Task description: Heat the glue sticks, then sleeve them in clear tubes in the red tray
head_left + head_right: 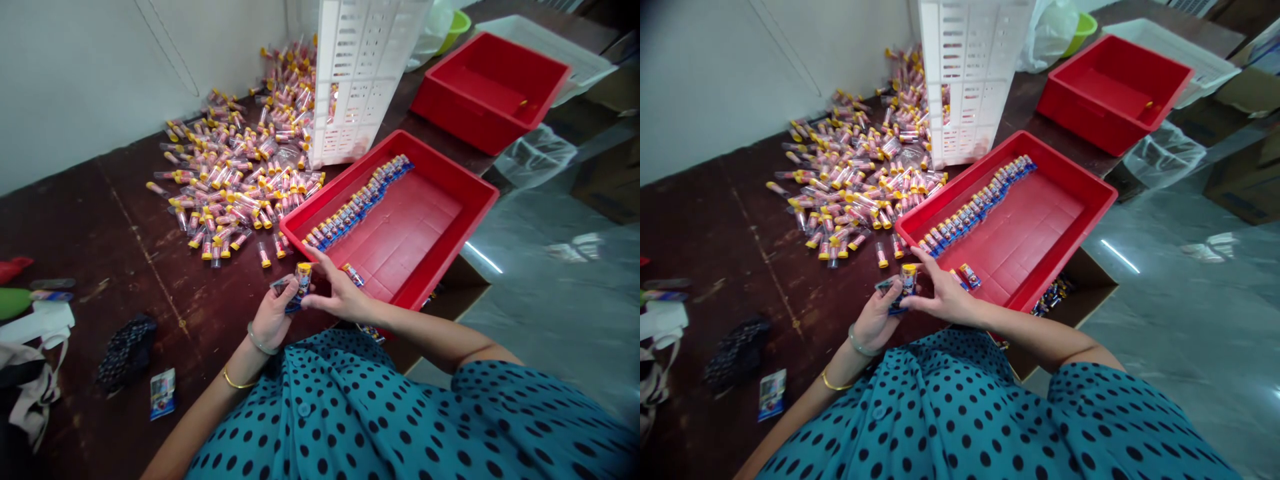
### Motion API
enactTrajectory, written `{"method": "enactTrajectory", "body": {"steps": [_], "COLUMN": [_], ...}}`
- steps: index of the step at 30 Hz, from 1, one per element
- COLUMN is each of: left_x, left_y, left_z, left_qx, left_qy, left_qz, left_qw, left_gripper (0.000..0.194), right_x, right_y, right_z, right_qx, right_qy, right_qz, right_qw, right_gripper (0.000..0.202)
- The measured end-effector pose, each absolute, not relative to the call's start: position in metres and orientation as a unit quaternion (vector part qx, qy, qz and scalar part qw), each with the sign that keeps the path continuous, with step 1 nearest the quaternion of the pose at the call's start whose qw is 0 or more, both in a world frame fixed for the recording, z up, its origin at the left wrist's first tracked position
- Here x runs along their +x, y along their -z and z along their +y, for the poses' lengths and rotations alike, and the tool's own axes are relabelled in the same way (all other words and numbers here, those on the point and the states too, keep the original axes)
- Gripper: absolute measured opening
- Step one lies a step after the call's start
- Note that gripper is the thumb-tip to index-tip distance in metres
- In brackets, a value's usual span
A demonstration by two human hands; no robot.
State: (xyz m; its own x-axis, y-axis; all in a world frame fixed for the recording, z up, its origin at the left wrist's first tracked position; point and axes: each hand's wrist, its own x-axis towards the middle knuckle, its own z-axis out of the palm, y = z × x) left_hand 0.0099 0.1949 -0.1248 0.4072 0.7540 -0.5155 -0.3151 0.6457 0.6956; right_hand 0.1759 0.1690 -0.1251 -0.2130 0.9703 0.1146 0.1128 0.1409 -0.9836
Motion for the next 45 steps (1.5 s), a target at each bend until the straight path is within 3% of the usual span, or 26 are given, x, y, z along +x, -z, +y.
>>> {"method": "enactTrajectory", "body": {"steps": [4, 9, 11, 15, 20, 23, 27, 29, 35, 40, 45], "left_x": [0.013, 0.007, -0.002, -0.020, -0.036, -0.047, -0.060, -0.063, -0.062, -0.064, -0.063], "left_y": [0.123, 0.124, 0.127, 0.137, 0.144, 0.146, 0.151, 0.154, 0.153, 0.155, 0.173], "left_z": [0.194, 0.195, 0.195, 0.194, 0.187, 0.184, 0.182, 0.181, 0.183, 0.182, 0.185], "left_qx": [0.268, 0.257, 0.250, 0.275, 0.309, 0.308, 0.284, 0.276, 0.268, 0.249, 0.232], "left_qy": [-0.330, -0.289, -0.290, -0.269, -0.253, -0.257, -0.265, -0.268, -0.276, -0.311, -0.355], "left_qz": [0.437, 0.412, 0.427, 0.463, 0.473, 0.467, 0.477, 0.480, 0.469, 0.470, 0.513], "left_qw": [0.792, 0.825, 0.819, 0.799, 0.785, 0.788, 0.788, 0.788, 0.795, 0.788, 0.746], "left_gripper": [0.040, 0.038, 0.035, 0.036, 0.039, 0.036, 0.037, 0.037, 0.036, 0.035, 0.034], "right_x": [0.177, 0.240, 0.277, 0.313, 0.303, 0.308, 0.319, 0.317, 0.305, 0.307, 0.222], "right_y": [0.124, 0.135, 0.149, 0.183, 0.195, 0.188, 0.182, 0.184, 0.196, 0.171, 0.132], "right_z": [0.175, 0.202, 0.211, 0.212, 0.205, 0.199, 0.184, 0.177, 0.177, 0.195, 0.251], "right_qx": [-0.437, -0.481, -0.572, -0.686, -0.672, -0.660, -0.616, -0.614, -0.593, -0.590, -0.511], "right_qy": [-0.552, -0.513, -0.446, -0.384, -0.390, -0.408, -0.429, -0.404, -0.355, -0.350, -0.300], "right_qz": [-0.522, -0.504, -0.527, -0.581, -0.612, -0.619, -0.656, -0.674, -0.717, -0.726, -0.788], "right_qw": [0.482, 0.501, 0.444, 0.211, 0.149, 0.120, 0.079, 0.075, 0.086, 0.052, 0.168], "right_gripper": [0.053, 0.044, 0.048, 0.043, 0.033, 0.051, 0.105, 0.110, 0.090, 0.076, 0.023]}}
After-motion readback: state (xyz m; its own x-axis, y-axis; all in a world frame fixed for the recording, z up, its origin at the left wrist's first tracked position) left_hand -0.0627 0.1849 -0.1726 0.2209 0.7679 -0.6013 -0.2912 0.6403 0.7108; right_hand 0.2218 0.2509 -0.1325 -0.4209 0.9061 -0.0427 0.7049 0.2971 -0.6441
